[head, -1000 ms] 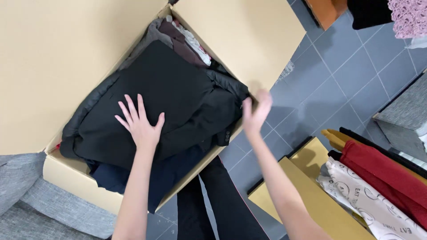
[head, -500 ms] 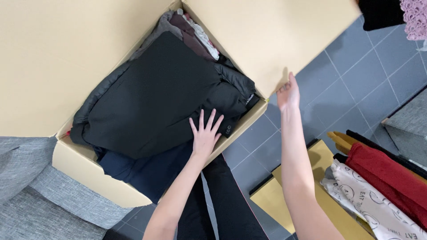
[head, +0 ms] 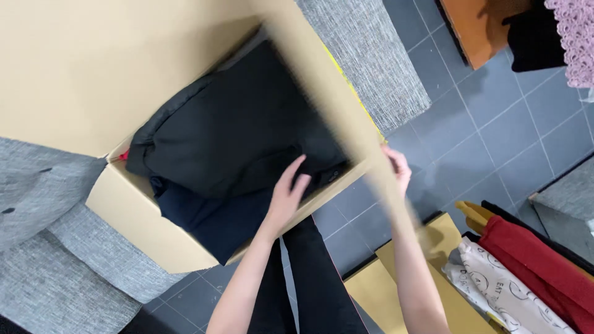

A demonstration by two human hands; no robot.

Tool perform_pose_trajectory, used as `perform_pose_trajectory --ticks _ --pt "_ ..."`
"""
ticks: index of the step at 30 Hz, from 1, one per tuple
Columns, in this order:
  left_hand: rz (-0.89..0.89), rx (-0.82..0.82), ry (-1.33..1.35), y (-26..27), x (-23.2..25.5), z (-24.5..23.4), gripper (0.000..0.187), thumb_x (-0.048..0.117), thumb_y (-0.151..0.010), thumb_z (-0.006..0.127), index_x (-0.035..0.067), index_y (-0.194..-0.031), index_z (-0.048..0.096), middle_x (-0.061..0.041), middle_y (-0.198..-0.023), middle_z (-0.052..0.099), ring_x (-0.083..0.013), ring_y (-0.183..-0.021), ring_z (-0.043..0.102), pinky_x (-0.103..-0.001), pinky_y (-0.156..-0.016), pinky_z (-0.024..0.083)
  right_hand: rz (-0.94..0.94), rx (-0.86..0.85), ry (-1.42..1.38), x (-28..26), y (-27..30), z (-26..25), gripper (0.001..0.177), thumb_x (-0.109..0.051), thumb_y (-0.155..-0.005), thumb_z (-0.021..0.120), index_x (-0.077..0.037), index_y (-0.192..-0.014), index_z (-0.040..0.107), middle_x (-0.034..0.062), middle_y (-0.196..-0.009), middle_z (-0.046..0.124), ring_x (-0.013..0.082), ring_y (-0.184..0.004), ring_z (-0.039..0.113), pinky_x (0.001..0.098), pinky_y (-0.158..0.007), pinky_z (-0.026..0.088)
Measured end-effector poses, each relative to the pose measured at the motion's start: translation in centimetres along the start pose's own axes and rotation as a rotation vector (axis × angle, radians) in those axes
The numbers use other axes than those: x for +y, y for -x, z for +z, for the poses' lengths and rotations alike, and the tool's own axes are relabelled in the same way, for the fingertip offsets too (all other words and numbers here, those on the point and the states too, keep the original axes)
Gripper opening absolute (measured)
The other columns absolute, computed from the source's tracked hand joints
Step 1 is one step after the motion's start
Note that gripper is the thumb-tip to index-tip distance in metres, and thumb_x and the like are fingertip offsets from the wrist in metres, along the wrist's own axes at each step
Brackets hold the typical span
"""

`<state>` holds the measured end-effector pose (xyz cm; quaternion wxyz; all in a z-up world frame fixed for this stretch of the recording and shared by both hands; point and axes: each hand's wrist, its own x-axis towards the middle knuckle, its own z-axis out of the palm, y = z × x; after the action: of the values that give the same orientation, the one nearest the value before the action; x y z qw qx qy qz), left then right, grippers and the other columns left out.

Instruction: Folding clothing items and packing them into a cardboard box, then closing the box and organizing hangers on a rack.

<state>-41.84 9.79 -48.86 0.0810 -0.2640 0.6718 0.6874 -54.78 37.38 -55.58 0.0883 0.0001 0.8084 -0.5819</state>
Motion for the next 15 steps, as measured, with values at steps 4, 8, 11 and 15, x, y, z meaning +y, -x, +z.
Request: perform_pose_trajectory --ticks 4,8,11,15 --pt "-0.059 0.113 0.200 2.7 -2.2 -1.5 0.057 0.040 -0.104 0.045 0.014 -0.155 0.051 -0.017 -0.152 0.055 -0.0382 -0.143 0.047 -0.055 -0.121 0.035 -0.184 -0.092 0.268 0.1 1.9 2.5 0.035 0.008 -0.091 0.074 -0.009 -0.120 0.077 0.0147 -0.126 0.072 0.0382 -0.127 0.064 0.0518 -0.112 0.046" --pt "-0.215 0.328 0.654 5.0 -5.8 -2.7 0.083 0.069 -0.100 0.016 0.018 -0.154 0.053 -0.008 -0.144 0.062 -0.0268 -0.131 0.060 -0.045 -0.114 0.047 -0.157 -0.174 0.517 0.4 3.7 3.9 0.055 0.018 -0.089 0.062 -0.013 -0.133 0.072 0.0097 -0.141 0.068 0.0362 -0.135 0.058 0.0528 -0.115 0.044" --pt "-0.255 0.410 0.659 5.7 -7.6 -4.3 0.073 0.060 -0.101 0.036 0.011 -0.153 0.051 -0.009 -0.141 0.062 -0.0255 -0.125 0.065 -0.043 -0.108 0.054 -0.194 -0.195 0.705 1.5 3.9 4.0 0.057 0.016 -0.092 0.058 -0.017 -0.137 0.070 0.0063 -0.144 0.067 0.0324 -0.134 0.060 0.0498 -0.114 0.046" --pt "-0.235 0.451 0.320 5.9 -9.2 -5.0 0.048 0.028 -0.103 0.069 0.004 -0.143 0.057 -0.014 -0.126 0.070 -0.0222 -0.110 0.070 -0.040 -0.089 0.063 -0.218 -0.259 1.120 0.0 4.4 5.0 0.045 -0.006 -0.099 0.059 -0.026 -0.138 0.069 -0.0039 -0.148 0.064 0.0278 -0.144 0.051 0.0519 -0.121 0.036"
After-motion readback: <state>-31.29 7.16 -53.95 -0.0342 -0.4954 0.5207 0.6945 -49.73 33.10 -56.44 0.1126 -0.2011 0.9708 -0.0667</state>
